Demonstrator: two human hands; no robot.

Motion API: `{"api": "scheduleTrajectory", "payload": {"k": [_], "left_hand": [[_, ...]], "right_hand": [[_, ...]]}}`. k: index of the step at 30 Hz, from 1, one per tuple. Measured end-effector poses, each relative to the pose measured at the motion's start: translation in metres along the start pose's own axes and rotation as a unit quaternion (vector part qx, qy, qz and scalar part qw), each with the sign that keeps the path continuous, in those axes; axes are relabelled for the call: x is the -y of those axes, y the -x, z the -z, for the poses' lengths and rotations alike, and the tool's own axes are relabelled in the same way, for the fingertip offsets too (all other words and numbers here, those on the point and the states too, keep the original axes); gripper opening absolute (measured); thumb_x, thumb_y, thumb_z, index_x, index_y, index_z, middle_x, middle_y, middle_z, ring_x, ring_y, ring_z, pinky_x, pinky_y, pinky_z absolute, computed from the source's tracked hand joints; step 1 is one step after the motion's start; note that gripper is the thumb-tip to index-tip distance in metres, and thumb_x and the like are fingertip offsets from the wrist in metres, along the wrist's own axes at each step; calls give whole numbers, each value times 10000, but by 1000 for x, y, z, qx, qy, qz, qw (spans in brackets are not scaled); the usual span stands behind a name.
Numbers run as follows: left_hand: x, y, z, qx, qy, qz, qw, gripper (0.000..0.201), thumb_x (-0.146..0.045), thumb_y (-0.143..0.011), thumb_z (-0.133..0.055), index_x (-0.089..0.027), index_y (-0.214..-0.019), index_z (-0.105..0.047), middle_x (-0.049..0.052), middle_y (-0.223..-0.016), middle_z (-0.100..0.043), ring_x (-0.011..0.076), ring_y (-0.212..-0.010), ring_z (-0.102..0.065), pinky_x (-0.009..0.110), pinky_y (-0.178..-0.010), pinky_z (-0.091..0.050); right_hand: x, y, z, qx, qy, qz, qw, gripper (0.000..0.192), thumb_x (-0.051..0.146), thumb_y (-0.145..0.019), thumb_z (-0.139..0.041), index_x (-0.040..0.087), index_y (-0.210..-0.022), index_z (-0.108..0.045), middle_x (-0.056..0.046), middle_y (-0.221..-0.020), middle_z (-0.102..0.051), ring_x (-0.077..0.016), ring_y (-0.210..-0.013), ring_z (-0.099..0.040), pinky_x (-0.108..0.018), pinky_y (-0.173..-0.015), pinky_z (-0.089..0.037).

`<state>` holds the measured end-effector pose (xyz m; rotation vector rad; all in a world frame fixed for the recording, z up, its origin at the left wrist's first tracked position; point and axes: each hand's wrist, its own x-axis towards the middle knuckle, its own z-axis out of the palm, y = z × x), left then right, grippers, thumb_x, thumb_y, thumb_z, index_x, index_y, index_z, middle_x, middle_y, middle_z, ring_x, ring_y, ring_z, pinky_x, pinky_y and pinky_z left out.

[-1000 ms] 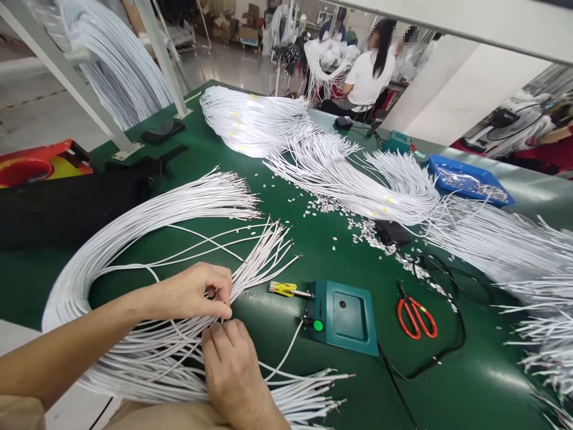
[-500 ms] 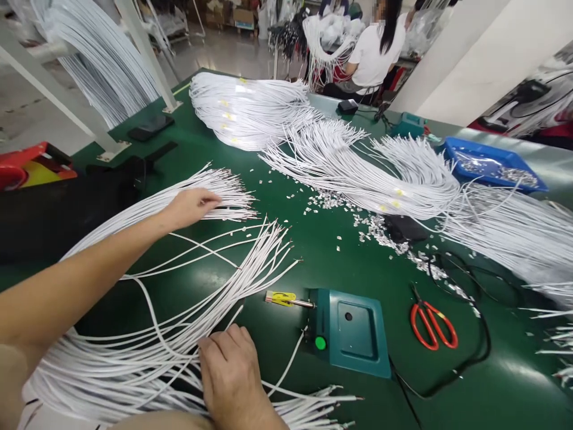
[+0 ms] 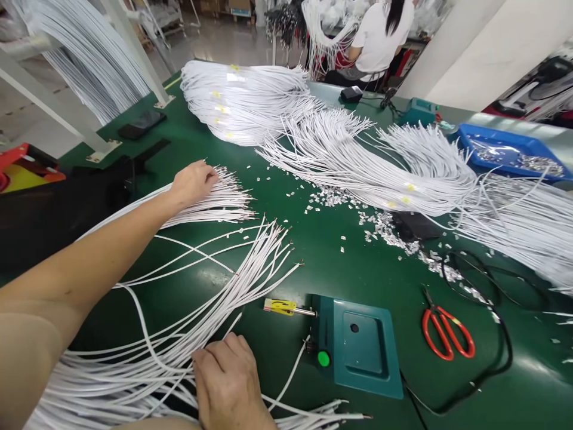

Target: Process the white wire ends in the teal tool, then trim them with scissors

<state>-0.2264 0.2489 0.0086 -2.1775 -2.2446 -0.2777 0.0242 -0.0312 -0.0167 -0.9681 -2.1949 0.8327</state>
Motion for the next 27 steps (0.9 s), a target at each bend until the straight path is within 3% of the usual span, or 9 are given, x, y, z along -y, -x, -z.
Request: {"api": "scheduleTrajectory", "payload": {"k": [6,11,17,21,27], "left_hand": [[-5,9,-2,5,-5,-76,997,342,-180,-829,-392,-189,-928,-718,105,-1028,-595,264,-1003,-537,360,-825,-446],[-15,13,1,32,-64,-124,990,370,-257,-864,-388,-140,-914,-736,133,-975,-610,301,-1009,-524,401,-840,-424],[-18,13,4,44,-86,-127,987,347,-274,-886,-402,-124,-849,-713,145,-935,-628,305,-1004,-532,390,-815,-425],[-18,28,4,25,-56,-132,989,324,-266,-901,-381,-144,-896,-681,121,-973,-632,259,-982,-556,346,-818,-437],[-14,37,4,39,-18,-102,994,385,-332,-936,-326,-158,-968,-668,101,-958,-646,242,-911,-599,338,-802,-450]], "right_hand": [[0,-2,0,-5,-10,-4,1000,188,103,-848,-483,178,-965,-608,-59,-790,-620,-169,-690,-491,-301,-594,-345],[0,-3,-1,-9,-8,-12,1000,168,117,-852,-491,185,-943,-614,-55,-772,-618,-165,-671,-488,-293,-583,-345],[-1,-1,-1,0,-14,-18,1000,175,117,-852,-494,191,-959,-612,-58,-786,-621,-168,-681,-495,-293,-596,-354],[-2,0,-2,3,-20,-21,1000,192,110,-846,-499,195,-981,-608,-57,-807,-626,-168,-690,-497,-294,-596,-354],[-2,-1,-3,3,-23,-19,1000,184,114,-850,-496,191,-973,-609,-58,-796,-625,-167,-682,-498,-295,-591,-362]]}}
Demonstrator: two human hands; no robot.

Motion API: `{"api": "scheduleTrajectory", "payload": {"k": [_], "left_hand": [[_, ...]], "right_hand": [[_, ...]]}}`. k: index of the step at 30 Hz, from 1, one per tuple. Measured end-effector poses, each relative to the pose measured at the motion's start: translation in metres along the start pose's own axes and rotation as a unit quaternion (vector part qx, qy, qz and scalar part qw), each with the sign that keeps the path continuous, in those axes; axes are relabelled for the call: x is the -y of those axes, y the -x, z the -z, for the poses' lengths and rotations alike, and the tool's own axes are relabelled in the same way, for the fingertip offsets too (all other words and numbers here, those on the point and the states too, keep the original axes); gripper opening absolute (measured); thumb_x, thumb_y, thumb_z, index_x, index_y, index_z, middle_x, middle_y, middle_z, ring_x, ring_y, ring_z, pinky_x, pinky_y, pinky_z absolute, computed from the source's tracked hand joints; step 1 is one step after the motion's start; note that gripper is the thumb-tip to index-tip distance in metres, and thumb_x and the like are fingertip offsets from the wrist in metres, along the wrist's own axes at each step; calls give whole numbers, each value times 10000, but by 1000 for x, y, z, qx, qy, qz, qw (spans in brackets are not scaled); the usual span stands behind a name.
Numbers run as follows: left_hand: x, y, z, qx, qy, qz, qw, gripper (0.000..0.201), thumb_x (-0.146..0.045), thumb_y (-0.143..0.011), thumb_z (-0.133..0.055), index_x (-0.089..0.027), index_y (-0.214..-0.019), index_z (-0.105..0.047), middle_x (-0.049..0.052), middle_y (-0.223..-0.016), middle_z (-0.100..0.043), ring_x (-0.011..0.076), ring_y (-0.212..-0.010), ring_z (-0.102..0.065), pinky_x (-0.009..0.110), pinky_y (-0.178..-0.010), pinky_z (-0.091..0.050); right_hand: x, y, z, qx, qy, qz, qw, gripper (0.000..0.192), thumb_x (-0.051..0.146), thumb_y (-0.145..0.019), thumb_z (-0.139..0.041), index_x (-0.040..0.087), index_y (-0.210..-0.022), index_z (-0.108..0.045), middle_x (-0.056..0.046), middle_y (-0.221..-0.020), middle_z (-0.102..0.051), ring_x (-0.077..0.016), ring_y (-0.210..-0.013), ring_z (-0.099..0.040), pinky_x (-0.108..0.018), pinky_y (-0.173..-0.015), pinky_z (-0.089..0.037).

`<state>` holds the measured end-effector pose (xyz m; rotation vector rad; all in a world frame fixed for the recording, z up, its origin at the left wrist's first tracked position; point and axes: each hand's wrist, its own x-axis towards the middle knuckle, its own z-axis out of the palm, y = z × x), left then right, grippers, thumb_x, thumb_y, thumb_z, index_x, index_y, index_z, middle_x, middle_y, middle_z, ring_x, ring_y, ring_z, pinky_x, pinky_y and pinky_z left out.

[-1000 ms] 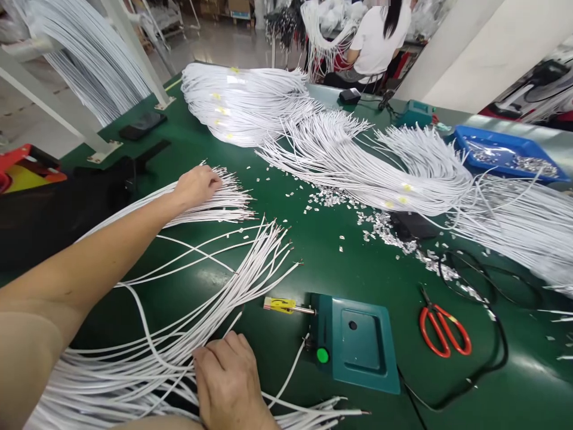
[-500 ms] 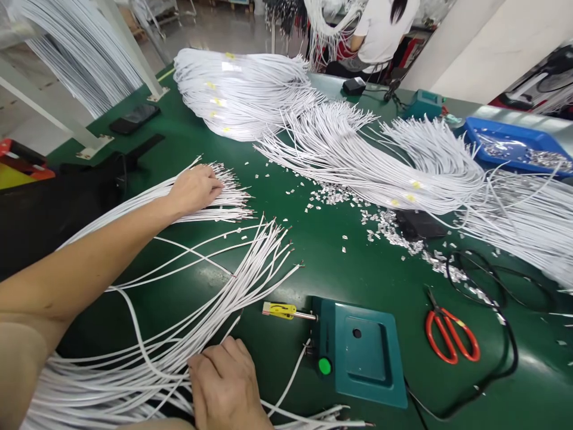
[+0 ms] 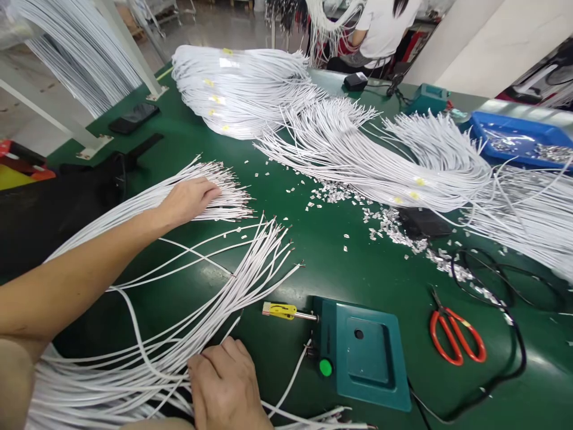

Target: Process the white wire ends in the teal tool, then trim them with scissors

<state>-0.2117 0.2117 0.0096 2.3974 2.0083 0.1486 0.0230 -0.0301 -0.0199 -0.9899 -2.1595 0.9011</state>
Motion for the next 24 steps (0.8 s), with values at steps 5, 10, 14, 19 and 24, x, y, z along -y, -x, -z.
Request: {"api": "scheduleTrajectory", "payload": {"k": [5,10,14,19,24], "left_hand": [[4,-17,-4,23,-8,48,999,355,-324,-904,-392,-168,-959,-706,110,-996,-648,264,-921,-604,352,-815,-446],[2,-24,-7,19,-16,60,998,318,-323,-874,-438,-169,-934,-710,105,-1004,-655,280,-919,-608,345,-752,-453],[3,-16,-5,-7,12,50,999,300,-315,-889,-403,-185,-935,-669,87,-1028,-647,254,-932,-599,330,-751,-447],[4,4,9,-8,71,12,997,244,-288,-877,-400,-182,-905,-618,79,-912,-657,236,-895,-580,329,-769,-433],[1,45,25,100,148,-28,983,237,-340,-862,-427,-205,-836,-620,35,-861,-672,187,-782,-592,275,-676,-420]], "right_hand": [[0,0,0,4,9,-1,1000,170,119,-857,-492,191,-958,-609,-50,-794,-623,-158,-683,-508,-292,-593,-377],[0,0,0,8,-1,-4,1000,179,122,-857,-493,195,-972,-608,-51,-804,-628,-161,-687,-504,-286,-587,-379],[-1,0,1,4,1,2,1000,175,120,-854,-493,191,-970,-604,-54,-791,-626,-158,-673,-505,-281,-577,-378],[-1,0,0,-4,10,1,1000,149,135,-864,-497,195,-956,-596,-45,-765,-613,-151,-668,-524,-270,-576,-392],[-1,-3,2,-5,-2,10,1000,134,131,-859,-494,184,-932,-593,-50,-754,-610,-154,-651,-497,-275,-555,-374]]}}
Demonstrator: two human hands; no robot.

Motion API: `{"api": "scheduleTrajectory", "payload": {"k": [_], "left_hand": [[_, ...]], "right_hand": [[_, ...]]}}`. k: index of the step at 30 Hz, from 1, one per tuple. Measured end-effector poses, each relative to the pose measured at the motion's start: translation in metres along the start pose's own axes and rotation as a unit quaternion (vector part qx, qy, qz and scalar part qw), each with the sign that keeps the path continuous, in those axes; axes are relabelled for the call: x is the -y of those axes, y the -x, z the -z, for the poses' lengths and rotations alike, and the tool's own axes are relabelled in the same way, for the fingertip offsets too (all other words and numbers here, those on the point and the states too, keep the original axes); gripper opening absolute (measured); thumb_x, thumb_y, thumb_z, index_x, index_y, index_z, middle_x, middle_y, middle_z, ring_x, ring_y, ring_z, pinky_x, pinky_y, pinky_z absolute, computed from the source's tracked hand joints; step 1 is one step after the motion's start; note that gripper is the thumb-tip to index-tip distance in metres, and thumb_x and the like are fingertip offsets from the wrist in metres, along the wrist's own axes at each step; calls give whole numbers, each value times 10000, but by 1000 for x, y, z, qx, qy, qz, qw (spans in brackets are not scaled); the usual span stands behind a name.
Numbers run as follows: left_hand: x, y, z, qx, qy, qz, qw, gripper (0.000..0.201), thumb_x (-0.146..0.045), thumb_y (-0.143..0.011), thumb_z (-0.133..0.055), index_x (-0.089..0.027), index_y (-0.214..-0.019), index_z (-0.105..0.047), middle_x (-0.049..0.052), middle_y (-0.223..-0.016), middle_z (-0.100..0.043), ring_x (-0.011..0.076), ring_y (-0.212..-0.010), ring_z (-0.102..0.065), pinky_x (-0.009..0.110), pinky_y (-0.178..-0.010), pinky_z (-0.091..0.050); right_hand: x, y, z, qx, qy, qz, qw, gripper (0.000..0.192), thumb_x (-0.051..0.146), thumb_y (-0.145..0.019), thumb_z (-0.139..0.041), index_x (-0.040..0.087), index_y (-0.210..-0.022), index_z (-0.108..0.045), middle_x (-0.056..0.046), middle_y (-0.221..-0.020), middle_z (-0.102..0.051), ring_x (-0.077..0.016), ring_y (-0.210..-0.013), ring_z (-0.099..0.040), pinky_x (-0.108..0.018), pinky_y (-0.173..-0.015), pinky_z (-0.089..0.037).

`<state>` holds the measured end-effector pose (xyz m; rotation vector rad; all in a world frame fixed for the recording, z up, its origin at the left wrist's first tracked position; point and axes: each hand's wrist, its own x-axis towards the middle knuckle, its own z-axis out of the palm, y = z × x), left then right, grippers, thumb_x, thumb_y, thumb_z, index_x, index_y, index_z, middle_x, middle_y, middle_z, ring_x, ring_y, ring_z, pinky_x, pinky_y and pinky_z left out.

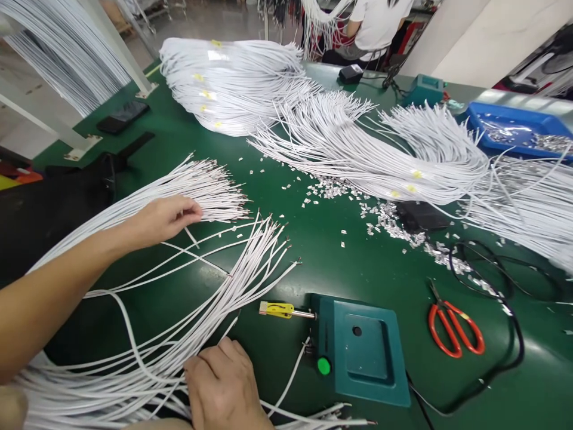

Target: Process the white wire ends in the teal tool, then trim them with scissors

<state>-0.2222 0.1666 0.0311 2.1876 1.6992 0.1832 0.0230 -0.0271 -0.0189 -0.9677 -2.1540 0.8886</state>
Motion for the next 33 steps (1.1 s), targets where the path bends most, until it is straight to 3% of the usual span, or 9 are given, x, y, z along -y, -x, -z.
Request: {"api": "scheduleTrajectory", "payload": {"k": [3,5,7,9,13,19,26,30,33], "left_hand": [[-2,22,0,110,25,8,994,219,-364,-831,-479,-233,-778,-648,-2,-788,-684,167,-718,-600,250,-620,-407],[-2,27,1,149,55,26,987,204,-386,-801,-523,-252,-806,-677,-20,-775,-694,157,-705,-612,236,-617,-415],[-2,22,6,117,82,49,988,249,-423,-789,-539,-259,-895,-695,-18,-839,-711,160,-755,-628,229,-657,-435],[-3,10,12,38,70,72,994,306,-454,-797,-523,-251,-945,-697,-5,-904,-716,177,-812,-633,241,-706,-443],[-1,-26,15,-56,-56,114,990,329,-445,-810,-495,-229,-951,-699,34,-938,-703,219,-846,-624,287,-732,-442],[11,-48,-11,-51,-150,78,984,447,-459,-876,-411,-150,-1074,-665,127,-1047,-629,286,-1030,-560,369,-883,-439],[10,-21,-27,-53,-15,10,998,399,-433,-911,-391,-187,-1097,-645,101,-1144,-578,245,-1011,-568,372,-863,-474],[3,-10,-31,-68,-7,-3,998,378,-407,-912,-403,-181,-1070,-662,102,-1183,-575,252,-1065,-558,376,-903,-464],[-3,-5,-30,-43,10,-14,999,370,-401,-911,-407,-186,-1052,-672,92,-1249,-557,241,-1070,-571,362,-927,-456]], "right_hand": [[0,-2,1,0,-3,4,1000,142,117,-853,-498,177,-939,-593,-57,-763,-615,-158,-650,-485,-280,-558,-372],[0,-2,1,1,-7,6,1000,154,110,-850,-500,175,-953,-594,-62,-778,-622,-161,-654,-484,-283,-564,-375],[0,-2,0,1,-13,5,1000,163,109,-848,-502,174,-962,-598,-66,-791,-627,-165,-665,-488,-286,-573,-379],[0,-1,0,1,-16,-1,1000,170,109,-848,-502,176,-965,-604,-66,-802,-631,-167,-674,-489,-289,-579,-382],[0,1,0,5,-15,-4,1000,184,106,-848,-500,180,-974,-611,-61,-816,-633,-166,-690,-498,-289,-594,-393],[-4,2,-4,-8,1,7,1000,133,141,-849,-522,183,-940,-607,-47,-781,-626,-159,-678,-500,-284,-594,-386],[-5,1,-9,-46,3,12,999,85,157,-851,-538,183,-873,-616,-31,-721,-617,-145,-626,-467,-265,-549,-355],[-5,-1,-10,-51,5,10,999,91,180,-866,-534,185,-870,-625,-27,-701,-613,-141,-609,-463,-257,-537,-356],[-5,-2,-10,-61,6,9,998,98,188,-872,-532,184,-864,-630,-25,-684,-612,-139,-597,-461,-256,-533,-357]]}}
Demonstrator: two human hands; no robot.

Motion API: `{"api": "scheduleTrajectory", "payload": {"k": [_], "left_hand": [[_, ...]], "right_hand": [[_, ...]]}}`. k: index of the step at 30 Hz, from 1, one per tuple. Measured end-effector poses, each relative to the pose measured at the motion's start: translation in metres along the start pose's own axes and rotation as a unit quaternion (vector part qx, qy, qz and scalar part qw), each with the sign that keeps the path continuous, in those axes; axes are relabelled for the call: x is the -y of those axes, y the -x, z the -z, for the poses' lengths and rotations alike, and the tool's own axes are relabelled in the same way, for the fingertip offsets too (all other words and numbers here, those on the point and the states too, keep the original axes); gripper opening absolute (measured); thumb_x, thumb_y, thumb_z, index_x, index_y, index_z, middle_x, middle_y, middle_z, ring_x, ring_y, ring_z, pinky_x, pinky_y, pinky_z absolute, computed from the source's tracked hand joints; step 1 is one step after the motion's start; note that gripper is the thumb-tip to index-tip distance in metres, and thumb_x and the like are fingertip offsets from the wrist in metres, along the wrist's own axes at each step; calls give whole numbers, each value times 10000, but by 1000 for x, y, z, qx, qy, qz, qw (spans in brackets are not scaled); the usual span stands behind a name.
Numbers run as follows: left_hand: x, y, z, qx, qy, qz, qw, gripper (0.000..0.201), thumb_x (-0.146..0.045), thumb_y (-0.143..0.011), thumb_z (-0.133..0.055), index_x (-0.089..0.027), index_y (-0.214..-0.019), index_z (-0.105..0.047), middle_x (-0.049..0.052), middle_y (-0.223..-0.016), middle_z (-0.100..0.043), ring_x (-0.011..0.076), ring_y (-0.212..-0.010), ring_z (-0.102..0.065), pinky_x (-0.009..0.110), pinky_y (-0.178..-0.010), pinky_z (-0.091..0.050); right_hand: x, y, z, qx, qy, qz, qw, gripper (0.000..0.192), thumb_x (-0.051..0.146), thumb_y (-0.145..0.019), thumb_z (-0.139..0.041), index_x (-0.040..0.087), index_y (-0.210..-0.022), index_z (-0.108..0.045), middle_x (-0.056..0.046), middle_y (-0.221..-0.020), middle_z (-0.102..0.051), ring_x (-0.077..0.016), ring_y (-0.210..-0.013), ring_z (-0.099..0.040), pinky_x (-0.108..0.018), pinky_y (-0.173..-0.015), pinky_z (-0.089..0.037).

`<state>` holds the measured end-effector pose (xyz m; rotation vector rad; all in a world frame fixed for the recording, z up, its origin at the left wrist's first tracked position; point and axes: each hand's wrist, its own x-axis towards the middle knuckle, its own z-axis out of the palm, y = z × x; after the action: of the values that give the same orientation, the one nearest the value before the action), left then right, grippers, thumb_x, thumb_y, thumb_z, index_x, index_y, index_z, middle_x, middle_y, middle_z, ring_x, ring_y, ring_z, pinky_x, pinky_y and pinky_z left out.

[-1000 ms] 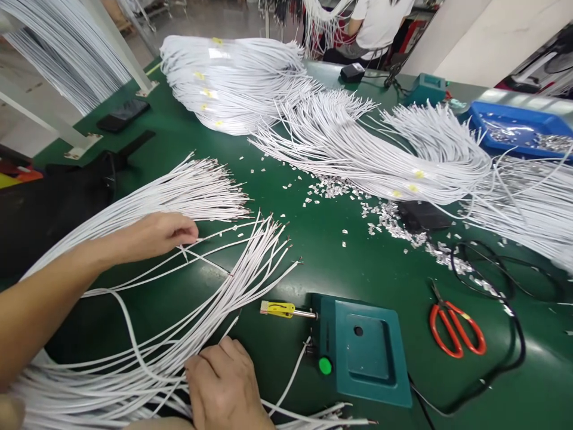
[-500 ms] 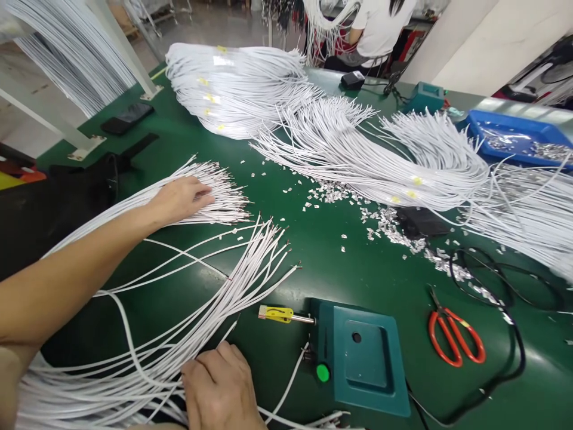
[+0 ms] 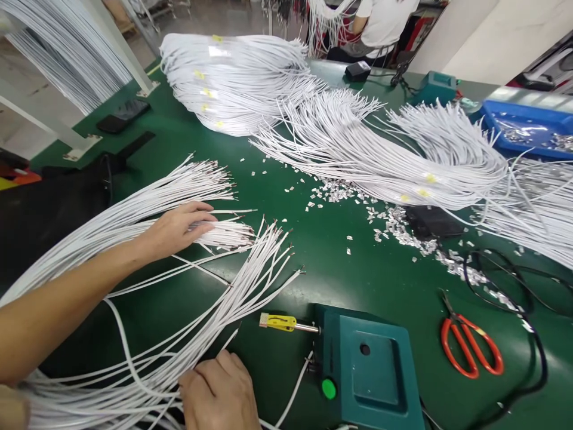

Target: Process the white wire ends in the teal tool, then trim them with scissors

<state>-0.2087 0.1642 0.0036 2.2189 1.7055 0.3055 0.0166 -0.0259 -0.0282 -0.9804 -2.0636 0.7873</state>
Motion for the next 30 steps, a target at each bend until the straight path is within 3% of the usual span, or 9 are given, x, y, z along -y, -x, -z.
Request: {"api": "scheduleTrajectory", "payload": {"k": [5,11,16,30], "left_hand": [[-2,1,5,21,48,44,998,386,-431,-919,-388,-209,-944,-703,39,-1218,-621,222,-1048,-602,346,-896,-467],[-2,1,2,-12,20,41,999,368,-408,-901,-427,-165,-891,-703,96,-1328,-541,261,-1167,-536,388,-974,-430],[4,3,11,-62,-12,36,997,343,-394,-883,-475,-180,-1046,-688,88,-1233,-609,267,-1146,-538,414,-1003,-403],[15,0,20,-117,-82,3,990,304,-339,-881,-467,-179,-909,-723,75,-920,-678,235,-884,-594,366,-815,-463]], "right_hand": [[0,-1,-2,-13,3,0,1000,107,190,-876,-531,190,-852,-636,-19,-661,-611,-133,-582,-461,-252,-524,-352],[1,-2,0,4,8,-4,1000,116,178,-875,-530,193,-864,-645,-18,-665,-614,-132,-586,-475,-252,-529,-359],[2,-2,3,14,9,-10,1000,149,188,-891,-503,196,-861,-648,-18,-660,-607,-131,-588,-484,-253,-537,-375],[1,0,2,10,3,-9,1000,130,178,-883,-514,192,-884,-643,-26,-680,-615,-134,-604,-494,-250,-552,-392]]}}
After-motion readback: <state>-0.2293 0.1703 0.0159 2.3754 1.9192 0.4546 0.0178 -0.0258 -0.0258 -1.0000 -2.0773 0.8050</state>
